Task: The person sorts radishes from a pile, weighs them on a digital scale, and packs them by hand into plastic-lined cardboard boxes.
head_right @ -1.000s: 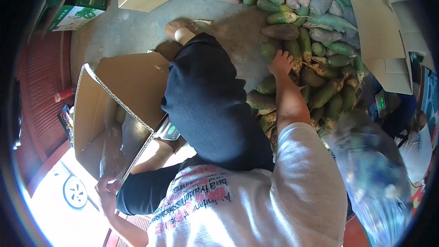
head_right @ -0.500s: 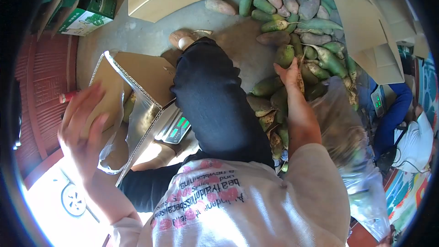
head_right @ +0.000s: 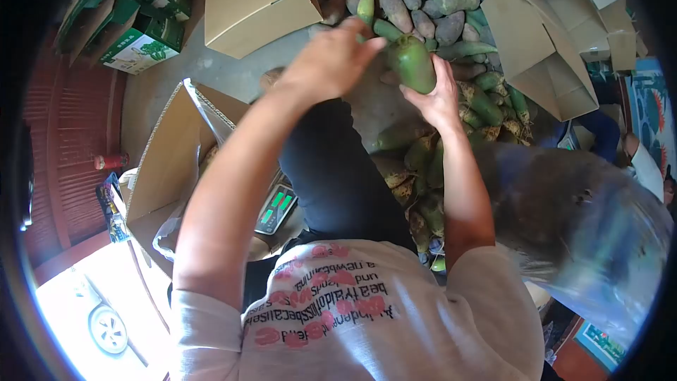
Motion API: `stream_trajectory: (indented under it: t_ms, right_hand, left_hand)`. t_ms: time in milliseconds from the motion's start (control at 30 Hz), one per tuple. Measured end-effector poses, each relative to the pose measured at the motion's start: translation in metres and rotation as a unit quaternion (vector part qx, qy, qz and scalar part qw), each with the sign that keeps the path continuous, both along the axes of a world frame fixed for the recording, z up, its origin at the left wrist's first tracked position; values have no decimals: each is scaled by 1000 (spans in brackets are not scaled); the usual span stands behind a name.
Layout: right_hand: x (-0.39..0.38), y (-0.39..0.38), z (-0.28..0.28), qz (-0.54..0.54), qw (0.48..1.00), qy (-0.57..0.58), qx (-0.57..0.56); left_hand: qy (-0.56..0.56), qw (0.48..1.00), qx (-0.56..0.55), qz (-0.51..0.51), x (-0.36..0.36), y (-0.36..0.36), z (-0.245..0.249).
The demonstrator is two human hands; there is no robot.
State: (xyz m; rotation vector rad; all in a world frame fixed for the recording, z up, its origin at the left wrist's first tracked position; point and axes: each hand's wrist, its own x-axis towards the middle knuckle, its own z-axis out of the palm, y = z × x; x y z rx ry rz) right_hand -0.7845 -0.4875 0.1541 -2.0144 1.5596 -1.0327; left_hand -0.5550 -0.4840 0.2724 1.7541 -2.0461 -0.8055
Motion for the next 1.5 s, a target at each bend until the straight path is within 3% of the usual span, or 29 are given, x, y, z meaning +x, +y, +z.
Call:
stream_trajectory:
  t_ms: [133, 300, 367, 600, 667, 867, 1133, 1233, 1267, 1367, 1400, 1500]
  right_hand:
    - [16, 19, 38, -11, 995, 64, -76]
    - [6, 26, 36, -39, 983, 121, -135]
    - [4, 28, 37, -55, 977, 142, -150]
    - [-10, 39, 29, -75, 950, 209, -220]
    - [-11, 39, 29, -70, 955, 207, -201]
    - [-15, 33, 34, -63, 960, 221, -159]
    - [-3, 22, 46, -52, 944, 273, -178]
    - [10, 9, 54, -61, 933, 319, -155]
    - [13, 7, 56, -68, 926, 344, -141]
    - [3, -4, 30, -58, 939, 333, -63]
    - [3, -4, 25, -85, 956, 279, -21]
    - [-21, -19, -14, -69, 992, -85, 60]
  left_hand:
    - [-46, 999, 19, -3, -35, -4, 1]
    - [-63, 997, -12, -31, -49, -5, -7]
    - [15, 998, 31, 51, -59, 1, -3]
    - [140, 978, 46, 148, -75, 6, -34]
    - [171, 967, 28, 186, -82, 9, -50]
    - [196, 963, 68, 174, -80, 5, -49]
    - [197, 950, 112, 216, -71, -14, -41]
    - [241, 935, 109, 237, -64, -32, -39]
    - [264, 931, 55, 246, -60, -42, -37]
    - [244, 936, 21, 253, -9, -61, 24]
    - [174, 955, 11, 242, 15, -64, 33]
    - [16, 970, -50, 237, 54, -88, 0]
